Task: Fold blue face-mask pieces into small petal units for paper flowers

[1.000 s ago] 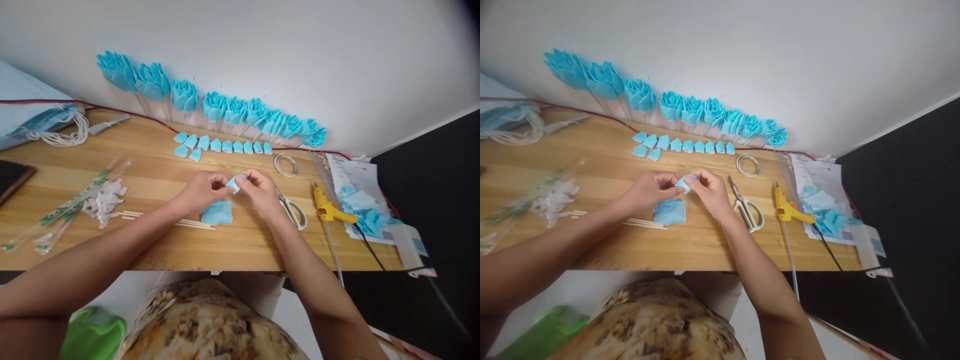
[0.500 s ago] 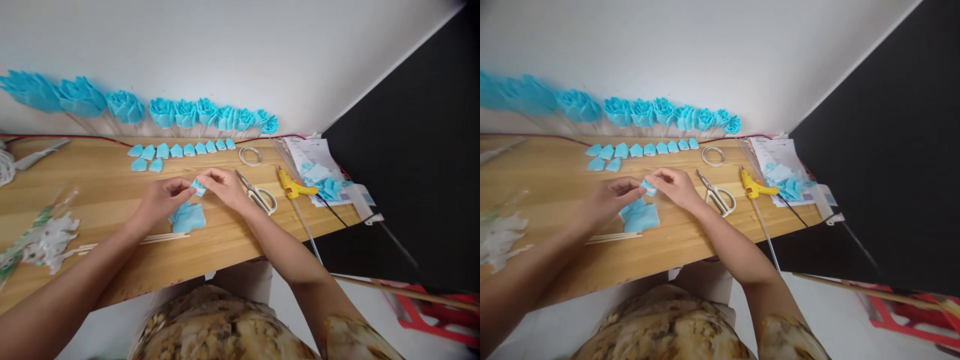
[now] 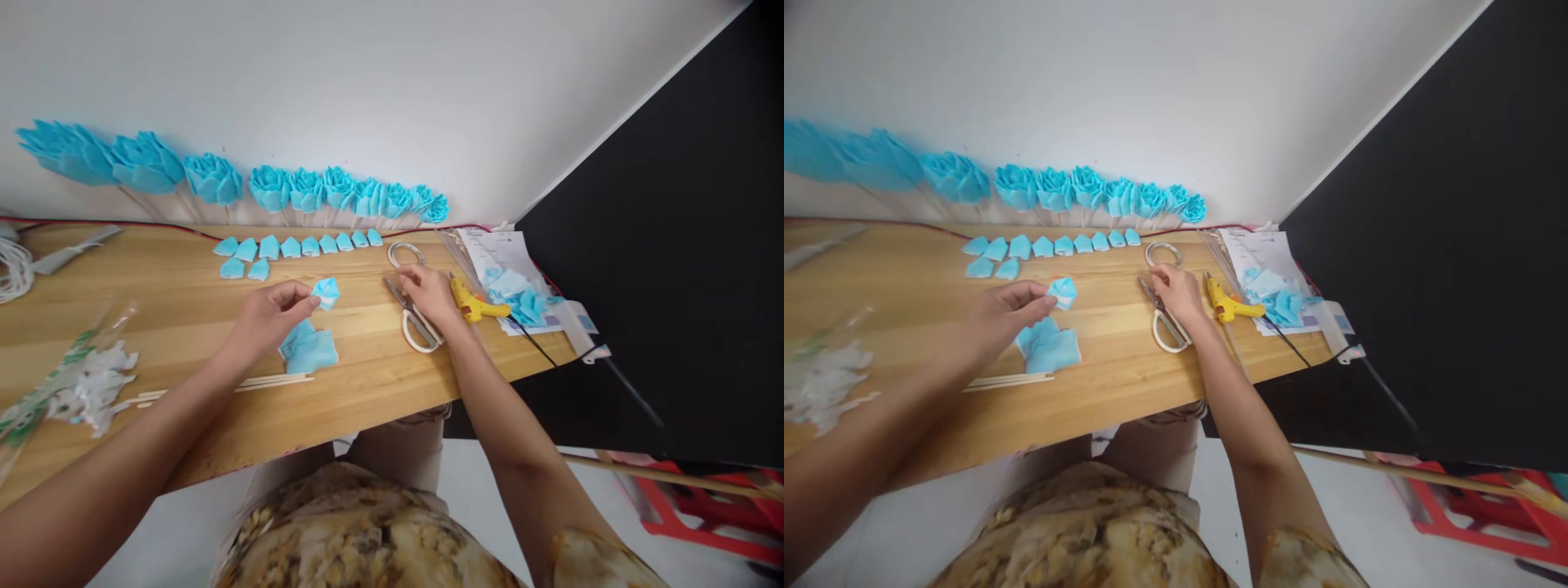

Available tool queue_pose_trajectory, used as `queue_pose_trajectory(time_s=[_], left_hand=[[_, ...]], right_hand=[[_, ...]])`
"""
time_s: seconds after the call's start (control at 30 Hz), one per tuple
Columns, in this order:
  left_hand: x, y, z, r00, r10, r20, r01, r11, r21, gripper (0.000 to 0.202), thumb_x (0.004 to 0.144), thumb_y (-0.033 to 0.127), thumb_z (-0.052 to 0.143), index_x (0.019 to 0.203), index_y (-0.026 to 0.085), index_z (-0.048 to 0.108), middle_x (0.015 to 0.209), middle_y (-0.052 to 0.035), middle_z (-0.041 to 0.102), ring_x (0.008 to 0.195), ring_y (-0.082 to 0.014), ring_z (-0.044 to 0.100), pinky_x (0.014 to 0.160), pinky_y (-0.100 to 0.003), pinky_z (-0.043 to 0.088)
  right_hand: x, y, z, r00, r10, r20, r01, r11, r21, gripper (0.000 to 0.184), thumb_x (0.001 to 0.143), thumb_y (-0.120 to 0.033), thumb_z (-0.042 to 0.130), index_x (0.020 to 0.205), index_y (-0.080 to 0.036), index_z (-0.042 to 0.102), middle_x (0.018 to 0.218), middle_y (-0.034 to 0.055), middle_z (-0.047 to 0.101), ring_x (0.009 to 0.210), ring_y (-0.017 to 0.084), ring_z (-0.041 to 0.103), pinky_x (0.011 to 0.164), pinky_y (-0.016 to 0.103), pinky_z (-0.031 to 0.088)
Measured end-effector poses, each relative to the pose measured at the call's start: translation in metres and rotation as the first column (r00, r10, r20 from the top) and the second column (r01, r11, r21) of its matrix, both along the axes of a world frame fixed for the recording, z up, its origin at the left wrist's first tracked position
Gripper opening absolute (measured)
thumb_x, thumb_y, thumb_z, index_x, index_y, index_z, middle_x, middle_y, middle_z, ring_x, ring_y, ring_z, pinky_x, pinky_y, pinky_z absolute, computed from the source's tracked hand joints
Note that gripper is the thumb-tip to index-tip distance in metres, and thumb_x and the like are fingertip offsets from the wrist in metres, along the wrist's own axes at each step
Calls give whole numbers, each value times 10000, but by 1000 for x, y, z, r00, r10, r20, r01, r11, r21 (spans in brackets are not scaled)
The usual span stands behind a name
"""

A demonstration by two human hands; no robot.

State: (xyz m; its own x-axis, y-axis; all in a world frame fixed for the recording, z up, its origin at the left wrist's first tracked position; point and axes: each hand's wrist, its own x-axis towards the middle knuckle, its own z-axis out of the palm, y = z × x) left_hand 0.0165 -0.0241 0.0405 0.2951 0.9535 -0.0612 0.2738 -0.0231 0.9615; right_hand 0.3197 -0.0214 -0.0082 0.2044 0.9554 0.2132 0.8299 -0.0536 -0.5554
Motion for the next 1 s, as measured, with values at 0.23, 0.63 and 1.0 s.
queue_pose_trajectory(time_s=[0.23,0.63,1.0], left_hand=[[-2,2,-4,1000,-24,4,23,1000,19,258,717,454,678,735,196,667,675,4,593,596,-123,443,558,-248,341],[-1,1,0,999,-39,23,38,998,40,225,741,427,668,719,204,659,680,2,604,595,-127,439,558,-259,347],[-2,1,-2,999,-47,11,46,998,52,230,753,422,673,726,194,667,672,7,606,591,-115,448,557,-243,358]], right_hand=[[-2,-3,-12,979,150,-138,-143,988,57,212,866,-196,657,1049,-218,762,1024,45,804,908,182,746,830,295,548],[-10,-7,-4,969,215,124,-224,973,59,219,944,-254,595,1078,-214,763,1056,77,789,944,209,705,847,317,484],[-9,-2,-12,988,155,7,-155,985,80,192,929,-256,565,931,-172,737,897,63,774,783,175,665,745,276,440]])
